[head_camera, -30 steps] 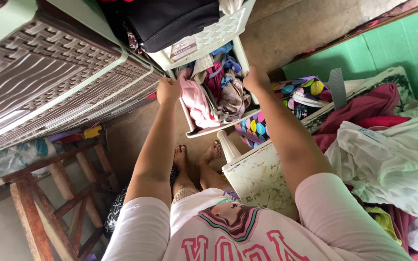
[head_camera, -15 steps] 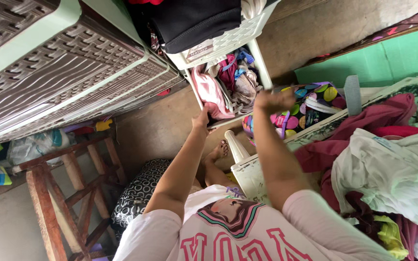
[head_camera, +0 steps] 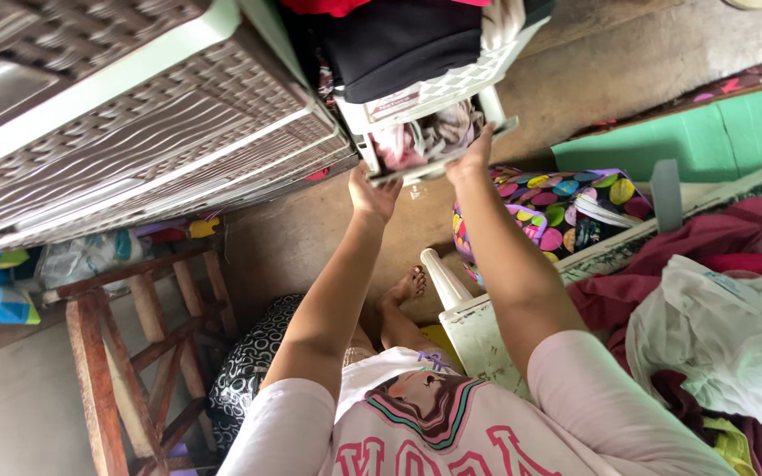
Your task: The person removes clothes from a yellow bag, places them on a table, and then sorts and organizes clothes into different drawers of a plastic cabinet.
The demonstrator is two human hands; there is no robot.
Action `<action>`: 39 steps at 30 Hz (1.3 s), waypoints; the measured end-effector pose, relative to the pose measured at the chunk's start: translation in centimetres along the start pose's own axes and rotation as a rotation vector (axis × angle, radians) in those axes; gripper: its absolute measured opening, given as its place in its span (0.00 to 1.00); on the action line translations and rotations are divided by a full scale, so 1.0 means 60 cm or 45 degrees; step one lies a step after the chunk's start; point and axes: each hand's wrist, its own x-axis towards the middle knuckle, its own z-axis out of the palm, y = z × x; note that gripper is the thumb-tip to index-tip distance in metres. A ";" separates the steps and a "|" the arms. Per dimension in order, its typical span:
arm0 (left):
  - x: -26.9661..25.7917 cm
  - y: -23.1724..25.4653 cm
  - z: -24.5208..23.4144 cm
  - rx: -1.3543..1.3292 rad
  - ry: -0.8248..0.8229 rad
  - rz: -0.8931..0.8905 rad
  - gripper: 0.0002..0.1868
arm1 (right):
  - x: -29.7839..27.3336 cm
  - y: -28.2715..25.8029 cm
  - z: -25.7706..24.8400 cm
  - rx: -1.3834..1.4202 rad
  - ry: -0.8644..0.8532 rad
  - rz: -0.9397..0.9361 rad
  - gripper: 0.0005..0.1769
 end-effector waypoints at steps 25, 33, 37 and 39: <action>-0.232 0.190 -0.009 0.004 -0.432 0.196 0.39 | -0.230 0.282 0.124 -0.301 -0.108 0.469 0.41; -0.342 0.280 -0.141 -0.264 -0.451 0.292 0.36 | -0.332 0.383 0.173 -0.732 -0.441 0.744 0.22; -0.339 0.345 -0.195 -0.336 -0.354 0.392 0.32 | -0.344 0.423 0.217 -0.800 -0.519 0.709 0.26; -0.326 0.387 -0.219 -0.348 -0.308 0.436 0.30 | -0.344 0.446 0.247 -0.856 -0.554 0.651 0.27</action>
